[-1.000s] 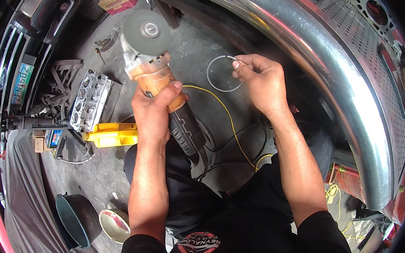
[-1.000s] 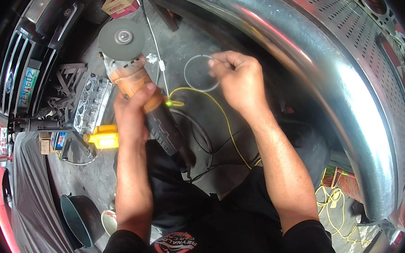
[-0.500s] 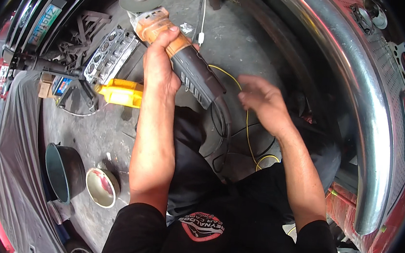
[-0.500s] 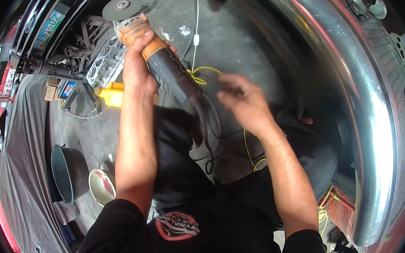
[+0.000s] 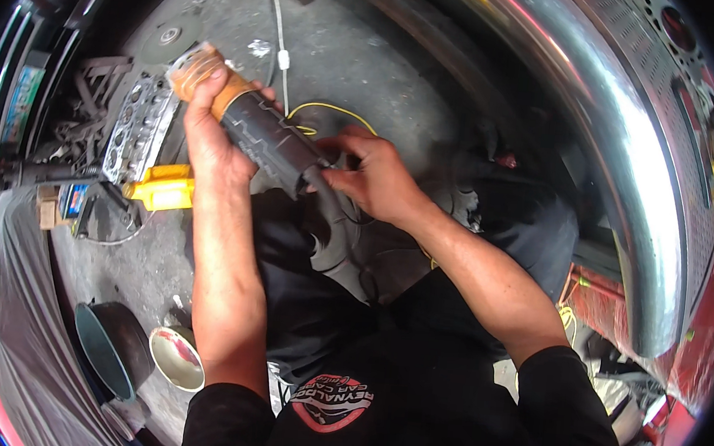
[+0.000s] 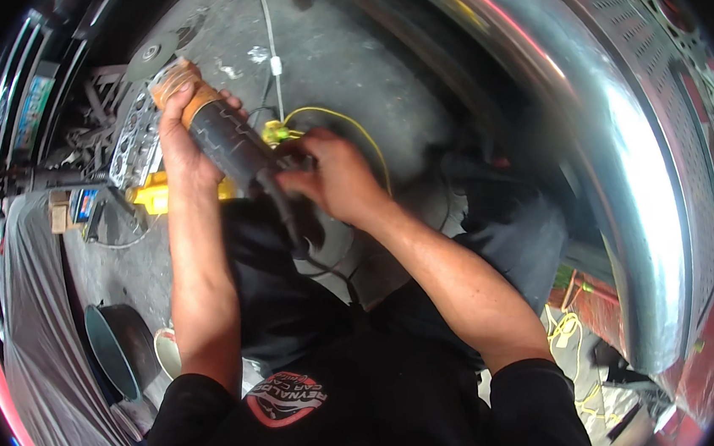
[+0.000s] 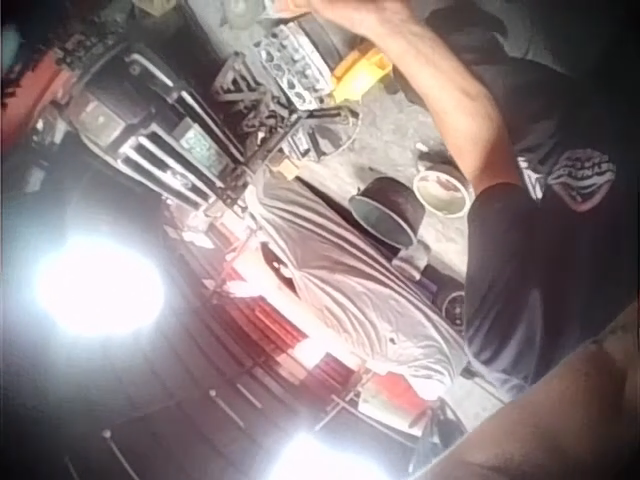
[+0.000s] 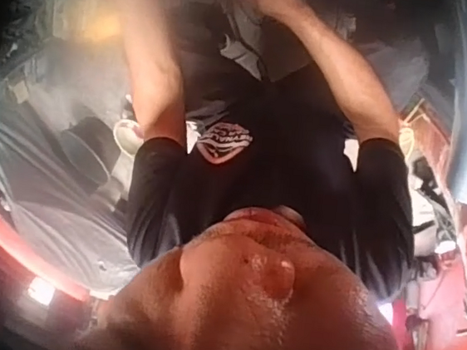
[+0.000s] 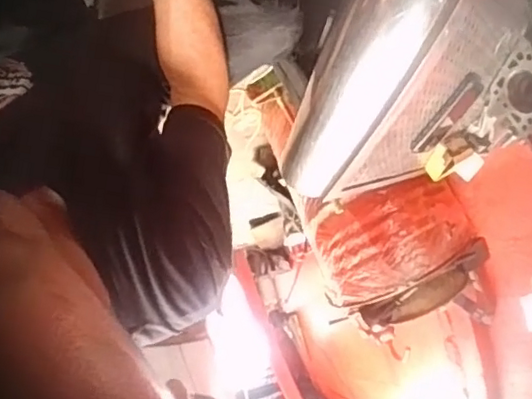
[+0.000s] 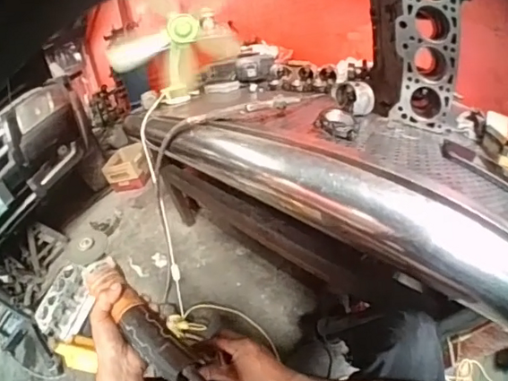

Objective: Grinding a small metal component, likely a piston ring or related engine part, using a handheld angle grinder, and then inspecting an engine block.

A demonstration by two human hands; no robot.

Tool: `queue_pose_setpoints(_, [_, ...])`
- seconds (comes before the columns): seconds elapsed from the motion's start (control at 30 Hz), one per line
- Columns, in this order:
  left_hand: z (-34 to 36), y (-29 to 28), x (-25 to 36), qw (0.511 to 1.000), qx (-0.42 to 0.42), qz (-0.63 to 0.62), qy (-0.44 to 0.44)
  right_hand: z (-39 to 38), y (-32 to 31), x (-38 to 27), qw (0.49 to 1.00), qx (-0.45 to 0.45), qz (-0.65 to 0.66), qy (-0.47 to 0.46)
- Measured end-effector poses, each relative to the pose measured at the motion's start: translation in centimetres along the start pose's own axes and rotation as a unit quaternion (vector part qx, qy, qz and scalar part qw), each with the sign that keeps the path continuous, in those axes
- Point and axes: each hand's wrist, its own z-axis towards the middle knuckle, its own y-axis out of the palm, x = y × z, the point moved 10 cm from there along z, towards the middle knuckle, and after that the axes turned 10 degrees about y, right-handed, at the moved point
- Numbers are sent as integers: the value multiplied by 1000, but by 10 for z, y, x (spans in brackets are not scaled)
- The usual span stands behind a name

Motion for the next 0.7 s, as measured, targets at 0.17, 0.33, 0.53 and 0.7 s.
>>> queue_pose_setpoints(0.17, [2, -21, -18, 998, 23, 61, 10, -10, -13, 10, 978, -140, 46, 150])
queue_pose_setpoints(0.33, [-2, -37, -56, 998, 26, 32, -47, -20, 15, 58, 955, -124, 30, 269])
queue_pose_setpoints(0.53, [-1, -53, -137, 981, 35, 24, -188, -34, 59, 92, 906, -146, 117, 380])
queue_pose_setpoints(0.7, [17, -88, -225, 943, -8, 234, -237, -39, 47, 171, 889, -65, -38, 453])
